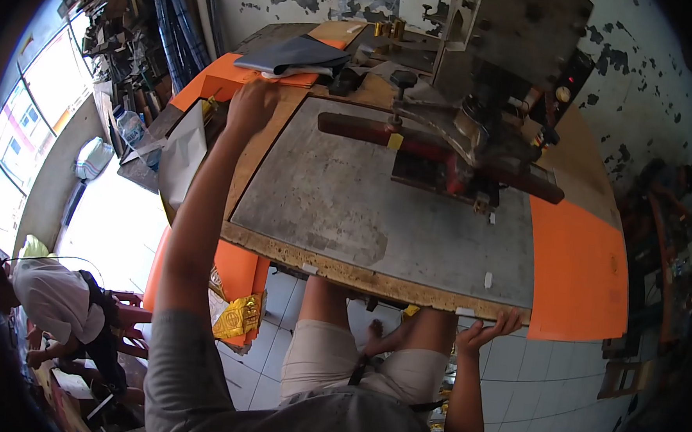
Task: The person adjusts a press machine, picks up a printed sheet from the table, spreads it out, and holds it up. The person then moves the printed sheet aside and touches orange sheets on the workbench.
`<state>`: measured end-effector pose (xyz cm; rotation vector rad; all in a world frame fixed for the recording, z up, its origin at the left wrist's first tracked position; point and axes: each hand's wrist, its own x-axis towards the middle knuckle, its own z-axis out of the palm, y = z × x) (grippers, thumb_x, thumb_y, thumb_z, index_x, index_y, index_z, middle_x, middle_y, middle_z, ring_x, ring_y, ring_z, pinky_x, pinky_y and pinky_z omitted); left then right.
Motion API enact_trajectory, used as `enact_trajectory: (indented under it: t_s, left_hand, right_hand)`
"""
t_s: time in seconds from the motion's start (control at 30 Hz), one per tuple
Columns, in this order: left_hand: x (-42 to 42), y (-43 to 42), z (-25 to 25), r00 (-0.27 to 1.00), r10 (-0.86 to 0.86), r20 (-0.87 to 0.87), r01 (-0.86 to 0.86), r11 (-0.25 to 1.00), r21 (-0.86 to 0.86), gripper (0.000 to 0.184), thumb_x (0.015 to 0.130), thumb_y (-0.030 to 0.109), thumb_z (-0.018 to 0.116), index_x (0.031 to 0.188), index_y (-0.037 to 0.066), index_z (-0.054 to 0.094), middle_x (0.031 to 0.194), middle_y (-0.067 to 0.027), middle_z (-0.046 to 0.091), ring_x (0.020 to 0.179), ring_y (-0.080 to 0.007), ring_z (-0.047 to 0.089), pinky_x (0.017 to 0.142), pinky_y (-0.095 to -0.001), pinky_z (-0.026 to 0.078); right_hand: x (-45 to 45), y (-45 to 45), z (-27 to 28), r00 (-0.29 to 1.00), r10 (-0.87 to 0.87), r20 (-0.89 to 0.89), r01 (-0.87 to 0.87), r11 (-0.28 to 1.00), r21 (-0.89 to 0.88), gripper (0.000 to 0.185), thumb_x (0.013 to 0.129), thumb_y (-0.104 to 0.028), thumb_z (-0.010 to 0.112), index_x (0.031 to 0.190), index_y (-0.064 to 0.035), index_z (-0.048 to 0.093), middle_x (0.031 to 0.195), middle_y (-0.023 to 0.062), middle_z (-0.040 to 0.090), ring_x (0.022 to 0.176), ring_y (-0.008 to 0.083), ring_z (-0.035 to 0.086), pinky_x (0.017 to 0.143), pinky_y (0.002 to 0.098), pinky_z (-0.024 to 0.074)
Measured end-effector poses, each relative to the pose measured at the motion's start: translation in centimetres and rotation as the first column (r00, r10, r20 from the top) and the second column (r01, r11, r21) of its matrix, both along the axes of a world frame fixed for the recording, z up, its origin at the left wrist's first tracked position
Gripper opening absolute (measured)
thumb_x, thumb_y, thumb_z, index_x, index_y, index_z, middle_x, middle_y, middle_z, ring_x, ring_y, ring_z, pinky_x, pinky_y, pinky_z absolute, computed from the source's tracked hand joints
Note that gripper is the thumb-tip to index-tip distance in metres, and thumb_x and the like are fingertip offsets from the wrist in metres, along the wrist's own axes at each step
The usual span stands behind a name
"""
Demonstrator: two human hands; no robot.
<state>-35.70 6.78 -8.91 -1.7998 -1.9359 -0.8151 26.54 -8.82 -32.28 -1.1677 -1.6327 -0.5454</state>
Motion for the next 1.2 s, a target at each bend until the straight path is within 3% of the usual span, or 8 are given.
enact_trajectory:
  t_s: [0.2, 0.33, 0.43, 0.53, 0.73, 0.83, 1.03, 1.2]
  left_hand:
    - [-7.7, 16.0, -2.0, 0.949, 0.214, -0.231, -0.209, 0.977, 0.043, 0.027, 0.091, 0.018, 0.059, 0.115, 0.006, 0.066, 0.123, -0.0153, 0.065, 0.119, -0.0349, 0.061, 0.102, -0.0456, 0.048]
    - [-8.0, 18.8, -0.4, 0.93, 0.297, -0.215, -0.362, 0.84, -0.405, 0.029, 0.092, 0.02, 0.06, 0.117, 0.007, 0.065, 0.124, -0.0172, 0.066, 0.118, -0.0338, 0.063, 0.098, -0.0463, 0.052]
    - [-9.5, 19.6, 0.6, 0.906, 0.33, -0.266, -0.405, 0.861, -0.309, 0.028, 0.092, 0.025, 0.061, 0.113, 0.007, 0.069, 0.113, -0.0176, 0.071, 0.109, -0.034, 0.069, 0.091, -0.0469, 0.055]
    - [-10.4, 19.0, -1.1, 0.933, 0.167, -0.318, -0.141, 0.985, 0.104, 0.024, 0.093, 0.025, 0.061, 0.102, 0.007, 0.074, 0.105, -0.0178, 0.074, 0.101, -0.0348, 0.072, 0.088, -0.0474, 0.057]
    - [-11.1, 20.8, -2.4, 0.937, 0.214, -0.276, -0.312, 0.867, -0.388, 0.029, 0.094, 0.024, 0.059, 0.115, 0.006, 0.07, 0.119, -0.02, 0.071, 0.103, -0.0345, 0.072, 0.088, -0.0468, 0.058]
    - [-11.9, 22.1, -2.6, 0.883, 0.179, -0.434, -0.356, 0.858, -0.37, 0.029, 0.095, 0.022, 0.058, 0.117, 0.004, 0.065, 0.115, -0.02, 0.071, 0.101, -0.0349, 0.072, 0.085, -0.0457, 0.059]
    - [-11.9, 18.9, 5.7, 0.89, 0.451, -0.065, -0.42, 0.867, 0.268, 0.022, 0.099, 0.024, 0.051, 0.102, 0.006, 0.063, 0.097, -0.0187, 0.072, 0.094, -0.0378, 0.072, 0.08, -0.0481, 0.059]
    - [-8.6, 10.1, 18.7, 0.908, 0.319, 0.271, -0.417, 0.731, 0.539, 0.033, 0.1, 0.034, 0.046, 0.105, 0.007, 0.062, 0.102, -0.0257, 0.071, 0.095, -0.0481, 0.068, 0.084, -0.0583, 0.052]
  right_hand:
    - [1.5, 1.1, -2.0, 0.993, -0.071, 0.093, 0.062, 0.994, 0.094, 0.054, 0.104, -0.04, 0.03, 0.148, -0.0086, 0.032, 0.16, 0.0213, 0.024, 0.152, 0.0421, 0.012, 0.121, 0.0661, 0.0092]
    - [2.2, 1.5, -2.7, 0.985, -0.123, 0.125, 0.111, 0.989, 0.098, 0.056, 0.103, -0.041, 0.032, 0.151, -0.012, 0.026, 0.159, 0.0196, 0.022, 0.152, 0.0406, 0.012, 0.121, 0.0649, 0.0074]
    - [2.5, 1.9, -3.1, 0.984, -0.133, 0.123, 0.118, 0.986, 0.122, 0.057, 0.105, -0.045, 0.029, 0.151, -0.0115, 0.026, 0.16, 0.0195, 0.022, 0.152, 0.0424, 0.012, 0.121, 0.0658, 0.0068]
    - [2.0, 1.8, -3.1, 0.988, -0.122, 0.096, 0.11, 0.986, 0.127, 0.058, 0.105, -0.046, 0.03, 0.151, -0.0115, 0.027, 0.16, 0.0195, 0.022, 0.152, 0.0427, 0.012, 0.121, 0.0658, 0.0076]
    - [1.8, 0.7, -1.8, 0.99, -0.106, 0.097, 0.101, 0.994, 0.051, 0.057, 0.101, -0.041, 0.033, 0.149, -0.0102, 0.028, 0.159, 0.0208, 0.023, 0.152, 0.0434, 0.011, 0.12, 0.0667, 0.0081]
    - [1.7, 1.2, -2.2, 0.993, -0.09, 0.081, 0.083, 0.992, 0.09, 0.054, 0.097, -0.032, 0.037, 0.146, -0.0092, 0.032, 0.158, 0.0215, 0.025, 0.152, 0.0412, 0.012, 0.121, 0.0655, 0.007]
    - [2.0, 1.3, -2.5, 0.992, -0.095, 0.087, 0.088, 0.993, 0.084, 0.053, 0.096, -0.03, 0.039, 0.144, -0.0078, 0.033, 0.158, 0.0218, 0.024, 0.152, 0.0415, 0.012, 0.121, 0.0659, 0.0073]
    - [1.3, 0.1, -1.1, 0.997, -0.068, 0.04, 0.068, 0.998, -0.007, 0.048, 0.101, -0.032, 0.037, 0.14, -0.0037, 0.038, 0.156, 0.0239, 0.029, 0.15, 0.0442, 0.018, 0.119, 0.0677, 0.0115]
